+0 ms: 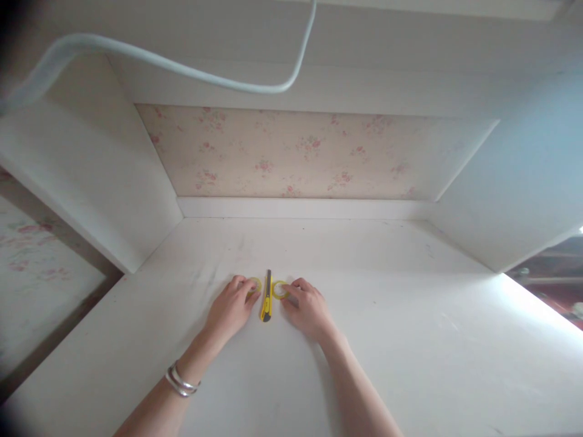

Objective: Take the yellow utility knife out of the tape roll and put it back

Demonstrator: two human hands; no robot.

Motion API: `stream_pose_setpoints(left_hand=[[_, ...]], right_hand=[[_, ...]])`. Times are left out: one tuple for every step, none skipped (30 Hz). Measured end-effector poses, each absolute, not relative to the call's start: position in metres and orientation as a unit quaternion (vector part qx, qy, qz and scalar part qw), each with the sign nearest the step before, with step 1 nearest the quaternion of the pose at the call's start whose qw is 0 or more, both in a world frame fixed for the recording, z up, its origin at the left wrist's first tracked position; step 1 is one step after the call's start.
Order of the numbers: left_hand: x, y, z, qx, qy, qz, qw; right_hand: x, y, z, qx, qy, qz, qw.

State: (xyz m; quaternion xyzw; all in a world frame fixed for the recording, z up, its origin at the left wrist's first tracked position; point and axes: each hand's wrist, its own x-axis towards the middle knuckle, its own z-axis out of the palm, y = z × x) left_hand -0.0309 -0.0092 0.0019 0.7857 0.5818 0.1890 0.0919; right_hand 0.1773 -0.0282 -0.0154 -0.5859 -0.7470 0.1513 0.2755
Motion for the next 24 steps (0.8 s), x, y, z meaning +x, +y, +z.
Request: stream_pose_setpoints(left_hand=[[-0.031,-0.008,0.002,0.785,0.577,0.202,0.104],[-0.03,-0.008,0.002,0.784,0.569,0.219,0.117],[-0.029,-0.008,0.002,0.785,0.557,0.238,0.13],[-0.027,-0.008,0.002,0.788,0.541,0.257,0.144],[-0.025,-0.008,0.002,0.792,0.523,0.273,0.156],[-0.023,-0.009,0.002,0.797,0.504,0.286,0.168],[-0.02,-0.009,0.002,0.802,0.486,0.298,0.178],[-0.017,-0.01,0.002,0.806,0.47,0.307,0.187],[-0.014,-0.01,0.002,0.809,0.457,0.315,0.193],[-0.011,-0.01,0.001,0.81,0.45,0.32,0.197],[-0.008,-0.01,0.001,0.81,0.447,0.324,0.199],[-0.005,-0.009,0.0,0.808,0.449,0.325,0.2],[-0.003,-0.008,-0.001,0.806,0.454,0.323,0.199],[0.0,-0.007,-0.001,0.805,0.459,0.318,0.198],[0.002,-0.007,-0.002,0.805,0.464,0.313,0.198],[0.004,-0.006,-0.002,0.805,0.467,0.308,0.198],[0.005,-0.006,-0.002,0.805,0.469,0.305,0.199],[0.005,-0.007,-0.001,0.804,0.469,0.304,0.201],[0.005,-0.007,-0.001,0.803,0.468,0.308,0.204],[0.004,-0.008,0.0,0.8,0.465,0.315,0.209],[0.002,-0.008,0.0,0.797,0.462,0.325,0.214],[0.0,-0.009,0.0,0.794,0.459,0.333,0.219],[-0.003,-0.009,0.0,0.791,0.458,0.339,0.222],[-0.007,-0.009,-0.001,0.789,0.461,0.342,0.222]], right_hand=[[0.177,-0.028,-0.016,-0.585,-0.747,0.151,0.277],[0.177,-0.028,-0.016,-0.584,-0.747,0.151,0.279],[0.177,-0.028,-0.016,-0.583,-0.747,0.151,0.281],[0.177,-0.028,-0.016,-0.581,-0.748,0.153,0.282],[0.177,-0.029,-0.015,-0.578,-0.75,0.155,0.283],[0.177,-0.029,-0.015,-0.575,-0.751,0.157,0.284],[0.177,-0.028,-0.015,-0.571,-0.752,0.161,0.287],[0.177,-0.028,-0.015,-0.568,-0.751,0.166,0.293],[0.177,-0.028,-0.015,-0.568,-0.746,0.172,0.303],[0.177,-0.027,-0.015,-0.572,-0.736,0.18,0.314],[0.177,-0.026,-0.016,-0.58,-0.722,0.188,0.327],[0.177,-0.025,-0.016,-0.589,-0.707,0.196,0.34],[0.177,-0.025,-0.016,-0.596,-0.694,0.204,0.348],[0.177,-0.024,-0.016,-0.6,-0.686,0.21,0.355],[0.177,-0.024,-0.016,-0.598,-0.685,0.213,0.357],[0.177,-0.024,-0.016,-0.592,-0.691,0.214,0.356],[0.177,-0.025,-0.015,-0.584,-0.701,0.212,0.35],[0.177,-0.025,-0.015,-0.577,-0.712,0.207,0.341],[0.177,-0.026,-0.015,-0.572,-0.723,0.2,0.332],[0.177,-0.027,-0.015,-0.569,-0.732,0.193,0.322],[0.177,-0.027,-0.014,-0.568,-0.738,0.186,0.313],[0.177,-0.028,-0.014,-0.567,-0.743,0.179,0.308],[0.177,-0.028,-0.014,-0.566,-0.746,0.173,0.305],[0.178,-0.028,-0.014,-0.563,-0.75,0.166,0.305]])
